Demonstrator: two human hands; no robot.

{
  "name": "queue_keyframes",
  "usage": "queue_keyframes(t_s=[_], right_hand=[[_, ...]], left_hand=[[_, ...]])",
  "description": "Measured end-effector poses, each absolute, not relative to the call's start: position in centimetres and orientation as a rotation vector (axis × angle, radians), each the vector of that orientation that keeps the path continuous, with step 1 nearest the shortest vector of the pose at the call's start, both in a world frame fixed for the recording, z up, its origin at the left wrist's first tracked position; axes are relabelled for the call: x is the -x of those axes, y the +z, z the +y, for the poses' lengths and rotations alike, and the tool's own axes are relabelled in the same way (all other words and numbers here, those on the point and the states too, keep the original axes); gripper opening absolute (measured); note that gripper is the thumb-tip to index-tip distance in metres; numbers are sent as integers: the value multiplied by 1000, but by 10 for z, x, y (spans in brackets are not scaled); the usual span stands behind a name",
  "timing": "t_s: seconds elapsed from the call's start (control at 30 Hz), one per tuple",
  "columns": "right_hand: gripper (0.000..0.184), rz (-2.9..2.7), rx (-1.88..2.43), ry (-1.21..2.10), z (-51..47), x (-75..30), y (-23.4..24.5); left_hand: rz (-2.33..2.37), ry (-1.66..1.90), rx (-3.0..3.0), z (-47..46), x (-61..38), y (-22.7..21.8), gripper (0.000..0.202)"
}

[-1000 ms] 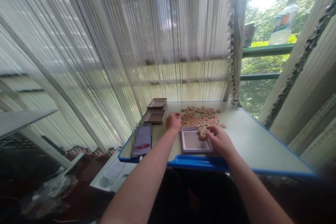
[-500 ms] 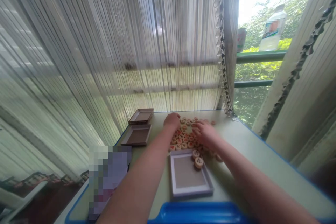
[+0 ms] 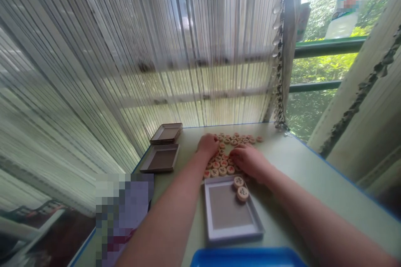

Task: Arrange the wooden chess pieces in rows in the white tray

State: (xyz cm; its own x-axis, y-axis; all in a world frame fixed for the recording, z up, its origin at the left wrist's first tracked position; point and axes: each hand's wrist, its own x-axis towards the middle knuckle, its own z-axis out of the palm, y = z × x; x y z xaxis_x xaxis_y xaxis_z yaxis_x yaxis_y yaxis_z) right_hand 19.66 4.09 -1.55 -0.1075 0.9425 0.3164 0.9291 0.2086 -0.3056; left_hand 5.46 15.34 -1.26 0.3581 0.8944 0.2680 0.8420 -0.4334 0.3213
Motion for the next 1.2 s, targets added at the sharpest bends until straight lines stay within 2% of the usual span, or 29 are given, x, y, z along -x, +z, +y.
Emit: queue_keyframes(t_s=[0.43, 0.7, 0.97, 1.2], right_hand=[[22, -1991, 1736, 47, 40, -199, -20], [25, -1836, 1883, 44, 43, -206, -17], [22, -1946, 1861, 50, 37, -210, -12], [21, -1940, 1859, 68, 35, -207, -12]], left_hand=[[1675, 571, -2507, 155, -57, -8, 25], [1616, 537, -2519, 157, -56, -6, 24], [1474, 394, -2123, 160, -49, 5, 31], [1280, 571, -1863, 173, -32, 1, 30]])
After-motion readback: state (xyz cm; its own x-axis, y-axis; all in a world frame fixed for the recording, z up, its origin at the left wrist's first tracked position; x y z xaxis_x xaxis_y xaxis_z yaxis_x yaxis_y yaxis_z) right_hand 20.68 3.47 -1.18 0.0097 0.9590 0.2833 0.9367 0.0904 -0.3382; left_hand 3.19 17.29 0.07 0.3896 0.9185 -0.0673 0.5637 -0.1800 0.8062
